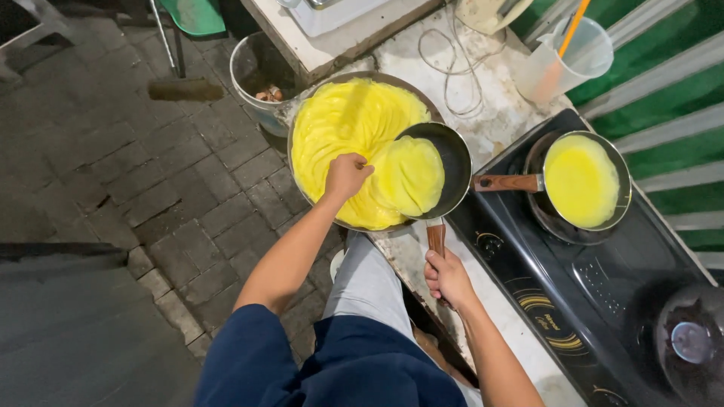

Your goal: Making crepes by pouring batter into pans, cooking them on a stove, and stacking the finished products.

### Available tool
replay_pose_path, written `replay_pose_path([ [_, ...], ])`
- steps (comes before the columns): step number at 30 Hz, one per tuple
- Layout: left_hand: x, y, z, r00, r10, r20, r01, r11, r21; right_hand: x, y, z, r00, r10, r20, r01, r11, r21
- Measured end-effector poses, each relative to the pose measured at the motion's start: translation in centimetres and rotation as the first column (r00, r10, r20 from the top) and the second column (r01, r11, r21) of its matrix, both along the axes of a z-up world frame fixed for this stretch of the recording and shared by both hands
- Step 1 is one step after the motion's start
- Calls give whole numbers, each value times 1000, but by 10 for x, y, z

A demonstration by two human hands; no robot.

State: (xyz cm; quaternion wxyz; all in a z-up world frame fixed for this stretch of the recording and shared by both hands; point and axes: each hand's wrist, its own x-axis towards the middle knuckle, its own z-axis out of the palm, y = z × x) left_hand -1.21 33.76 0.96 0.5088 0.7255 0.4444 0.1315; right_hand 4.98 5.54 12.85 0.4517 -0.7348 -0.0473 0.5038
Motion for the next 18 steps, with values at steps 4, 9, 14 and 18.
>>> replay_pose_path([
  [4, 0, -2, 19, 999, 4, -38, -2, 999, 41, 4, 2, 1, 999, 29, 42, -28, 999, -23],
  [9, 4, -1, 28, 980, -68, -185, 85, 993, 87, 4, 9, 26, 996, 64, 63, -62, 997, -34],
  [14, 14, 2, -1, 981, -57, -184, 78, 991, 110, 9, 5, 23, 995, 70, 73, -68, 997, -30],
  [18, 8, 3, 8, 988, -56, -145, 68, 994, 83, 14, 4, 20, 990, 86, 113, -83, 996, -29],
])
